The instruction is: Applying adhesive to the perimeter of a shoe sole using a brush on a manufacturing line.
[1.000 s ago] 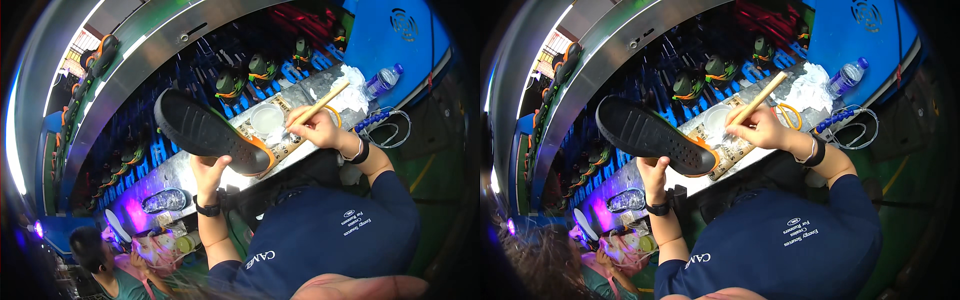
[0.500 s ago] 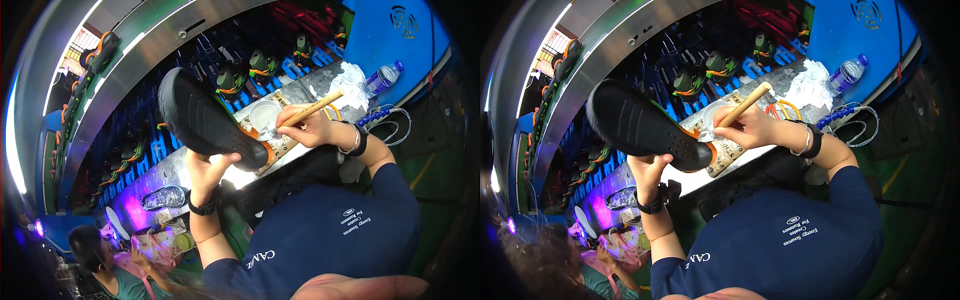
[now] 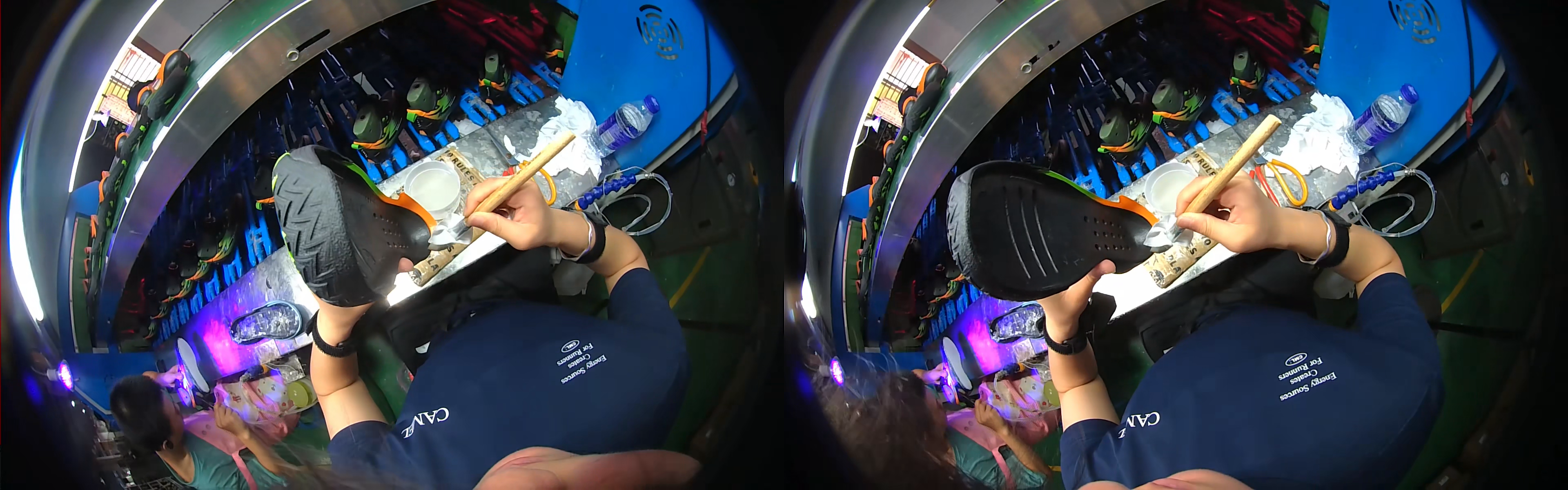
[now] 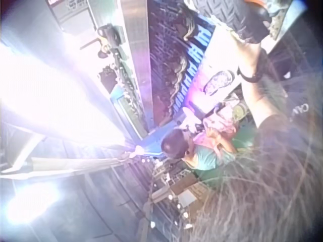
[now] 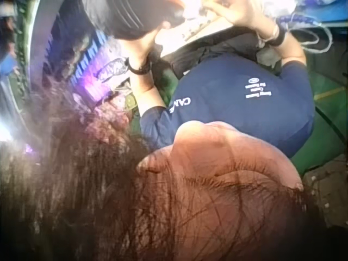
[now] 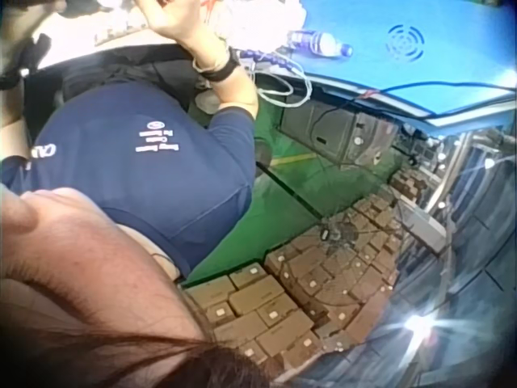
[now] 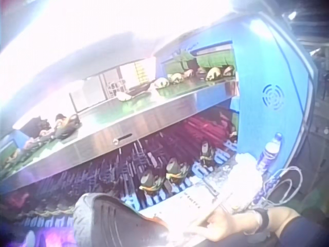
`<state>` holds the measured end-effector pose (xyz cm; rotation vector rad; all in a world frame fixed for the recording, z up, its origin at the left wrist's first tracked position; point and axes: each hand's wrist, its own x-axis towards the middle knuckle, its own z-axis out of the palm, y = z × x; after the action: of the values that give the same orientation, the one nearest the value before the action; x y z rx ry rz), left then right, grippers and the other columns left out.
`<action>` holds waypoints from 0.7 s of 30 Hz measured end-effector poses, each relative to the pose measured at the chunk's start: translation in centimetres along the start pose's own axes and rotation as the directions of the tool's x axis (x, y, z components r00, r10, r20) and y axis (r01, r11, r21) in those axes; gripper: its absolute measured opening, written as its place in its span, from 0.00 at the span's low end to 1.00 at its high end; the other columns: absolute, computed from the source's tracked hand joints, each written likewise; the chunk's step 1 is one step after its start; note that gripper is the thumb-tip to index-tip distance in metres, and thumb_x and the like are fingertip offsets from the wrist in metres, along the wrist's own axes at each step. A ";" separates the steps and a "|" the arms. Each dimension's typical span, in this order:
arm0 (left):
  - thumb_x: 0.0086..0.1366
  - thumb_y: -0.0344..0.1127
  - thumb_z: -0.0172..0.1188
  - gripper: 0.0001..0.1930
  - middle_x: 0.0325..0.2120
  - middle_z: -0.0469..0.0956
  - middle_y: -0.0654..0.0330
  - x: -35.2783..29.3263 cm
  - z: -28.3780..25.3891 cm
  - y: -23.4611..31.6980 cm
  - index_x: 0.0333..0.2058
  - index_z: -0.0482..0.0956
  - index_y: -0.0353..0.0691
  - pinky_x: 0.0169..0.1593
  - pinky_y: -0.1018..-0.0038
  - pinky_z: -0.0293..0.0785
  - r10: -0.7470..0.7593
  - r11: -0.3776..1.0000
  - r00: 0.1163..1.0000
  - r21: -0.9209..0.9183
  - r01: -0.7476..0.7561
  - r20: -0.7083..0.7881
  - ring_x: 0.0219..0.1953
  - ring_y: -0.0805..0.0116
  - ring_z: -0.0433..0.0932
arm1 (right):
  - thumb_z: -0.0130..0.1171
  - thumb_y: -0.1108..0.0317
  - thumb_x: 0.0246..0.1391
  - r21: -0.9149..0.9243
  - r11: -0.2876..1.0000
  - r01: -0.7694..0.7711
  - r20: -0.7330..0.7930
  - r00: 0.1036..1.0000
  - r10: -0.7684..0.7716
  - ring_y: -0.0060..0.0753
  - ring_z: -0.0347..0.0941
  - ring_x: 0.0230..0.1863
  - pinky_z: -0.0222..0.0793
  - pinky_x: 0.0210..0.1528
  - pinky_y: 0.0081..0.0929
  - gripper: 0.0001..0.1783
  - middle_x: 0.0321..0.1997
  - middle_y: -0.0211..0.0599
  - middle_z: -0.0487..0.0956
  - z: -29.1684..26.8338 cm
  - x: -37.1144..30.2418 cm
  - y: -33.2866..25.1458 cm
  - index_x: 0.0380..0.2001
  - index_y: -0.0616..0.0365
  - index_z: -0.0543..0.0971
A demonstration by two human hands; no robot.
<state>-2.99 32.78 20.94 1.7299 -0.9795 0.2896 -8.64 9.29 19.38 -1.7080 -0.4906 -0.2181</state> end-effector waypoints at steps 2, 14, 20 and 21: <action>0.35 0.34 0.70 0.28 0.34 0.74 0.59 -0.2 0.1 -0.1 0.39 0.70 0.34 0.42 0.73 0.67 -0.038 0.999 0.996 0.020 0.039 -0.077 0.37 0.67 0.73 | 0.53 0.76 0.44 -0.030 1.000 -0.011 0.006 1.000 0.011 0.18 0.65 0.24 0.59 0.25 0.15 0.05 0.25 0.33 0.71 -0.2 0.1 0.3 0.28 0.64 0.72; 0.45 0.31 0.65 0.23 0.33 0.73 0.57 0.7 0.2 -2.8 0.39 0.66 0.32 0.42 0.76 0.67 -0.320 0.743 0.941 -0.588 0.320 0.108 0.36 0.70 0.72 | 0.53 0.78 0.43 -0.156 0.978 0.137 -0.083 0.985 -0.151 0.21 0.65 0.24 0.60 0.26 0.17 0.05 0.26 0.35 0.72 -0.5 1.1 0.9 0.27 0.64 0.72; 0.46 0.35 0.65 0.24 0.34 0.73 0.58 0.6 0.0 -4.0 0.40 0.66 0.33 0.43 0.76 0.66 -0.364 0.712 0.921 -0.597 0.370 0.136 0.38 0.71 0.71 | 0.53 0.79 0.43 -0.098 0.995 -0.013 -0.028 1.000 0.010 0.20 0.65 0.23 0.60 0.25 0.17 0.04 0.26 0.35 0.72 -0.1 0.7 0.8 0.27 0.64 0.72; 0.46 0.35 0.65 0.24 0.34 0.73 0.58 0.6 0.1 -3.9 0.40 0.66 0.33 0.43 0.76 0.66 -0.364 0.713 0.922 -0.597 0.369 0.136 0.38 0.71 0.71 | 0.54 0.78 0.43 -0.123 0.991 0.047 -0.035 0.998 -0.052 0.19 0.65 0.23 0.60 0.24 0.17 0.04 0.25 0.35 0.72 -0.3 0.9 1.1 0.26 0.64 0.72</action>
<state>0.25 32.80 18.60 1.2677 -0.6078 -0.2833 -7.36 9.08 18.84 -1.8084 -0.4999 -0.3219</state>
